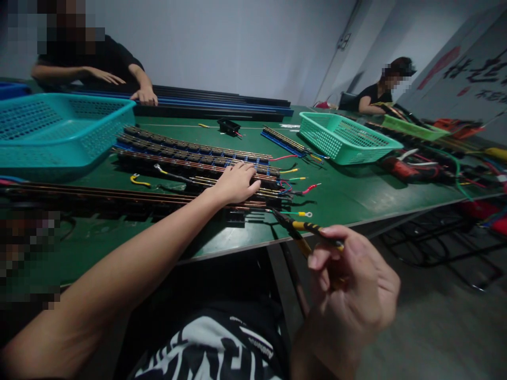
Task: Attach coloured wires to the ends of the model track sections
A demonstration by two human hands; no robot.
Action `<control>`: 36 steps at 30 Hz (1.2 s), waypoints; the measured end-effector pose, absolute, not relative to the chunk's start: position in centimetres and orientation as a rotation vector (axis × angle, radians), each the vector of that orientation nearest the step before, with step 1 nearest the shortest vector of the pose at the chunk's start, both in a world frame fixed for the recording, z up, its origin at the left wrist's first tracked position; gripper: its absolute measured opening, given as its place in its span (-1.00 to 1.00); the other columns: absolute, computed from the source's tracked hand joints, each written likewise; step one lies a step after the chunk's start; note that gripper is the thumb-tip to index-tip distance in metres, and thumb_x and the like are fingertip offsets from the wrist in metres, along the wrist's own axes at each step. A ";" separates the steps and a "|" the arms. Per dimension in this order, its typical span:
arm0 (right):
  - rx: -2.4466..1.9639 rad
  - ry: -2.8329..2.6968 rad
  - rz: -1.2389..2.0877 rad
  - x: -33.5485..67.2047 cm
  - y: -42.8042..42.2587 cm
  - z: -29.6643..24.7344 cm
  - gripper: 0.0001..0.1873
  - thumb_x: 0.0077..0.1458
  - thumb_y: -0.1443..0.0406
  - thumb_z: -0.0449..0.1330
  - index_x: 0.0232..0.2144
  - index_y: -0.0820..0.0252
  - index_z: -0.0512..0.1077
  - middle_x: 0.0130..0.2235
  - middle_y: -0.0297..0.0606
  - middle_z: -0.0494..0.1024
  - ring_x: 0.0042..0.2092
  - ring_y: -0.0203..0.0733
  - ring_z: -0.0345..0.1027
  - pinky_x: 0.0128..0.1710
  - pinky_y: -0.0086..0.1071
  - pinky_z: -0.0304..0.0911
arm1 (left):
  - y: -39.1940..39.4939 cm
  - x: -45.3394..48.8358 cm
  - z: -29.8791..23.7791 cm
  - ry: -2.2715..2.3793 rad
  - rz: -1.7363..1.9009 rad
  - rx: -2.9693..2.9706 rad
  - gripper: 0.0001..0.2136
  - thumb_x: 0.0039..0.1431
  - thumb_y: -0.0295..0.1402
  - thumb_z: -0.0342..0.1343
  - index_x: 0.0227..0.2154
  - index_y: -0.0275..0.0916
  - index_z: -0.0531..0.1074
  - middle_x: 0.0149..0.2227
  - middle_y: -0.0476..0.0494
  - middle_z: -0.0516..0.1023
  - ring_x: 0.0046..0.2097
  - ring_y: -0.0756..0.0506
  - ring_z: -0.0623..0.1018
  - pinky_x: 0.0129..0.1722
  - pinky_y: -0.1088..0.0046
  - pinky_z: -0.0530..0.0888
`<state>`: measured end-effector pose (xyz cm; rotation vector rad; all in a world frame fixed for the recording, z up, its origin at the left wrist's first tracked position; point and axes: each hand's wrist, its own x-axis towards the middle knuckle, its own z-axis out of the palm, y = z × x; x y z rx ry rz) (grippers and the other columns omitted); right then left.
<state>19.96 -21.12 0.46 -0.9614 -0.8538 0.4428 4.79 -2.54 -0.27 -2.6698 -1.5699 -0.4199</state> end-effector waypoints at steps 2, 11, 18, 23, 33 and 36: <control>-0.968 -0.817 0.431 19.7 -20.6 0.6 -0.79 0.16 0.22 0.19 -0.36 0.14 0.60 -0.68 -0.37 0.41 -0.76 -0.40 0.04 -0.82 -0.49 -0.23 | -2.5 4.8 -0.3 -1.571 -0.412 -2.671 -0.52 0.39 -0.16 -0.17 0.17 -0.34 0.38 0.32 -0.32 0.33 0.34 -0.32 0.28 0.24 0.05 0.31; -0.905 -0.850 0.490 18.9 -19.6 0.6 -0.83 0.03 0.23 0.28 -0.48 0.22 0.59 -0.74 -0.40 0.35 -0.77 -0.39 0.07 -0.79 -0.49 -0.10 | -2.7 4.8 -0.3 -1.548 -0.416 -2.648 -0.54 0.39 -0.19 -0.16 0.14 -0.36 0.41 0.29 -0.30 0.38 0.30 -0.30 0.33 0.19 0.07 0.37; -1.023 -1.355 0.371 20.6 -20.7 -0.6 -0.89 0.07 0.33 0.30 -0.48 0.13 0.61 -0.65 -0.42 0.45 -0.68 -0.44 0.15 -0.71 -0.50 -0.01 | -2.7 4.8 -0.3 -1.547 -0.419 -2.651 -0.54 0.39 -0.19 -0.16 0.15 -0.36 0.41 0.29 -0.30 0.38 0.30 -0.31 0.33 0.19 0.06 0.37; -1.048 -1.516 0.324 21.0 -21.0 -0.7 -0.90 0.06 0.34 0.31 -0.47 0.10 0.61 -0.62 -0.43 0.47 -0.66 -0.45 0.18 -0.68 -0.50 0.00 | -2.7 4.8 -0.3 -1.549 -0.416 -2.652 -0.54 0.39 -0.19 -0.17 0.15 -0.35 0.40 0.30 -0.29 0.37 0.31 -0.30 0.32 0.20 0.08 0.35; -1.011 -0.744 0.485 20.0 -20.1 0.7 -0.82 -0.01 0.17 0.22 -0.45 0.06 0.59 -0.71 -0.39 0.31 -0.76 -0.34 -0.04 -0.76 -0.38 -0.20 | -2.7 4.8 -0.2 -1.583 -0.380 -2.668 -0.50 0.40 -0.16 -0.17 0.21 -0.36 0.35 0.34 -0.30 0.32 0.35 -0.31 0.26 0.25 0.07 0.31; -1.080 -0.732 0.379 20.2 -20.9 1.3 -0.80 0.02 0.13 0.15 -0.48 -0.12 0.59 -0.70 -0.34 0.20 -0.73 -0.24 -0.12 -0.73 -0.28 -0.26 | -2.6 4.8 -0.1 -1.582 -0.380 -2.671 -0.50 0.40 -0.16 -0.17 0.21 -0.38 0.35 0.33 -0.31 0.32 0.36 -0.32 0.25 0.25 0.05 0.31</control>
